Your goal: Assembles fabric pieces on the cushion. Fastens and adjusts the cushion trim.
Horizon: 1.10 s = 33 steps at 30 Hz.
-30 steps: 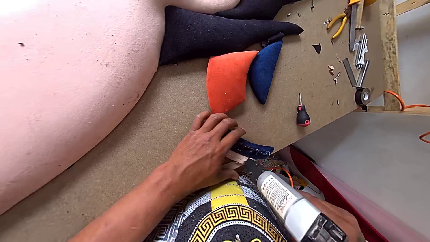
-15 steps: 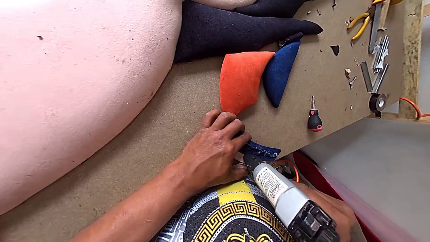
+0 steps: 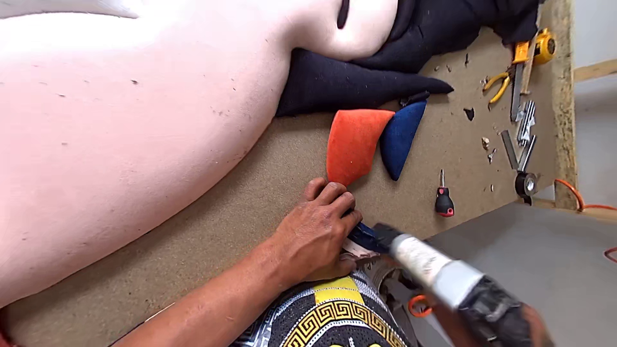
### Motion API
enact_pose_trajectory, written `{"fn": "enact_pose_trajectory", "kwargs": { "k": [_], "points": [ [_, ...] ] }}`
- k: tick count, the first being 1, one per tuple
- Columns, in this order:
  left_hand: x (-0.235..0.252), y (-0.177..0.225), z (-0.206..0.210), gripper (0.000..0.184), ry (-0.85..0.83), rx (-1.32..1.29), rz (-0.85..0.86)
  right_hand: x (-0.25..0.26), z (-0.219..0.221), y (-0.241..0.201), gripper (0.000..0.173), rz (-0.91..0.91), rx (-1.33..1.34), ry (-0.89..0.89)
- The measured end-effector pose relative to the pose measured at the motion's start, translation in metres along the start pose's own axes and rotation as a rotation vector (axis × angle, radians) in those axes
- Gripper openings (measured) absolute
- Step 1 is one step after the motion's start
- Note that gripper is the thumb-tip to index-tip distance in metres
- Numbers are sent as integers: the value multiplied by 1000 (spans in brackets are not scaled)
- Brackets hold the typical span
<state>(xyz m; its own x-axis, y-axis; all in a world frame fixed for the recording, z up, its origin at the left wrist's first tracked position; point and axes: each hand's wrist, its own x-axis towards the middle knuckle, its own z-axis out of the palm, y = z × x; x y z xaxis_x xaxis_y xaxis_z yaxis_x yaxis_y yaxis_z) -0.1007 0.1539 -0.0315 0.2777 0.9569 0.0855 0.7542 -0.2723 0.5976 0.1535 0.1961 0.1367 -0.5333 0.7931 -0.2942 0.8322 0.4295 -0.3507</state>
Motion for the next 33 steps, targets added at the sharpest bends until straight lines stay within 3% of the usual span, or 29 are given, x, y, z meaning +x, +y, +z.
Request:
{"fn": "enact_pose_trajectory", "kwargs": {
  "k": [3,5,9,12,14,16,18,20,23,26,31,33],
  "points": [
    [-5,7,-3,76,-10,-1,-9,33,-11,33,51,61,-161,220],
    [-17,18,-9,81,45,-11,-44,73,-10,56,66,98,-256,213],
    [-75,35,-10,52,259,89,-187,142,21,95,71,173,-357,314],
    [-128,48,-20,50,250,134,-390,162,37,120,72,141,-383,339],
    [-154,59,-24,60,208,175,-502,163,42,140,78,11,-420,380],
    [-175,65,-24,82,202,228,-581,154,28,127,77,-190,-388,359],
    [-195,69,-24,104,200,295,-653,137,9,97,70,-511,-217,89],
    [-213,74,-27,113,182,372,-741,129,13,73,73,-789,-57,-233],
    [-235,78,-22,93,240,471,-847,117,58,60,80,-965,-15,-334],
    [-244,84,-10,66,308,484,-850,114,87,66,58,-987,58,-247],
    [-269,91,-26,31,449,162,-850,141,45,42,33,-967,414,-227],
    [-273,80,-46,27,475,31,-876,158,37,18,37,-832,504,-247]
  ]
}}
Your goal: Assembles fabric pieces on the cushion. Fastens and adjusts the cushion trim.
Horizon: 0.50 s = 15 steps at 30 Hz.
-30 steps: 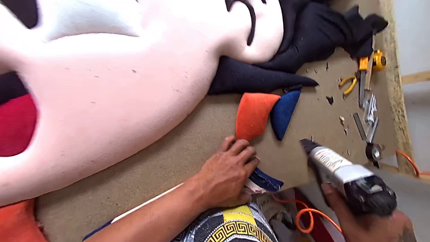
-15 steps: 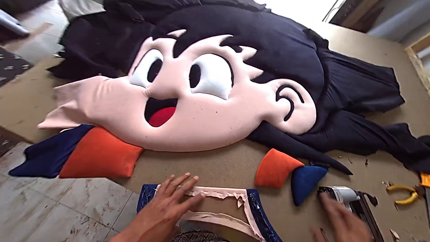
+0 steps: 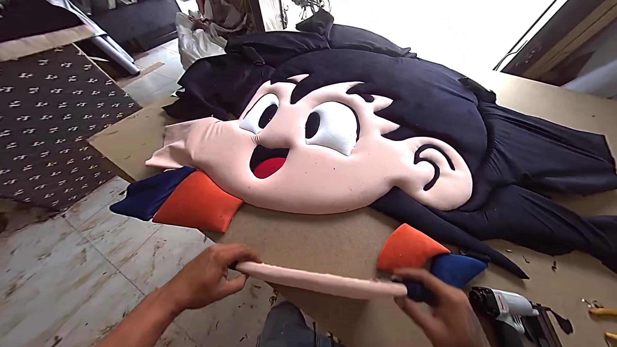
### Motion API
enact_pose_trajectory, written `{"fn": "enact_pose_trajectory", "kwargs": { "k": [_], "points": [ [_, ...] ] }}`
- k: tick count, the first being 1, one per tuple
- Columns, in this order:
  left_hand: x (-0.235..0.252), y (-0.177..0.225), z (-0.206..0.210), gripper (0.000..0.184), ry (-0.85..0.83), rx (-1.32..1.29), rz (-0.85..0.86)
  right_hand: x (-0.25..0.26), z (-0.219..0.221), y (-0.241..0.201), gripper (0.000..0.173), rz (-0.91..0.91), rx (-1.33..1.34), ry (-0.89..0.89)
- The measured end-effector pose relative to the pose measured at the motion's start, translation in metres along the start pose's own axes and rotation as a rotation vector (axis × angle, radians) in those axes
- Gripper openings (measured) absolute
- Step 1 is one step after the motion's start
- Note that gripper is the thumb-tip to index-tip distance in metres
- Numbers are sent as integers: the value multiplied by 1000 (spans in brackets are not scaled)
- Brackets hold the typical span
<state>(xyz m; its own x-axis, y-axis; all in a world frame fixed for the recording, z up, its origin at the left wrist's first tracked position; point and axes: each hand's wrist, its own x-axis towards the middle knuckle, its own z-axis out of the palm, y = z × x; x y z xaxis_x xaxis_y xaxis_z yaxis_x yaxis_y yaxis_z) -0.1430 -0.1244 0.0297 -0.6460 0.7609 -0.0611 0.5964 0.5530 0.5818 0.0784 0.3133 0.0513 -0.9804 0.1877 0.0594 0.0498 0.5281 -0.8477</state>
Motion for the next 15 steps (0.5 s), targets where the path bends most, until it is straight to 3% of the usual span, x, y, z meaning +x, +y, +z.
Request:
{"fn": "enact_pose_trajectory", "kwargs": {
  "k": [4,8,10,12,15],
  "points": [
    [40,-23,-10,45,32,-35,-174,67,24,6,60,383,-148,85],
    [52,-41,0,40,213,85,-11,105,54,5,59,566,-352,119],
    [51,-53,-5,47,227,96,128,111,69,-1,59,585,-415,184],
    [47,-64,-22,68,141,156,253,106,84,-3,64,553,-440,255],
    [45,-84,-44,90,7,308,341,85,102,-10,84,458,-459,282]
  ]
}}
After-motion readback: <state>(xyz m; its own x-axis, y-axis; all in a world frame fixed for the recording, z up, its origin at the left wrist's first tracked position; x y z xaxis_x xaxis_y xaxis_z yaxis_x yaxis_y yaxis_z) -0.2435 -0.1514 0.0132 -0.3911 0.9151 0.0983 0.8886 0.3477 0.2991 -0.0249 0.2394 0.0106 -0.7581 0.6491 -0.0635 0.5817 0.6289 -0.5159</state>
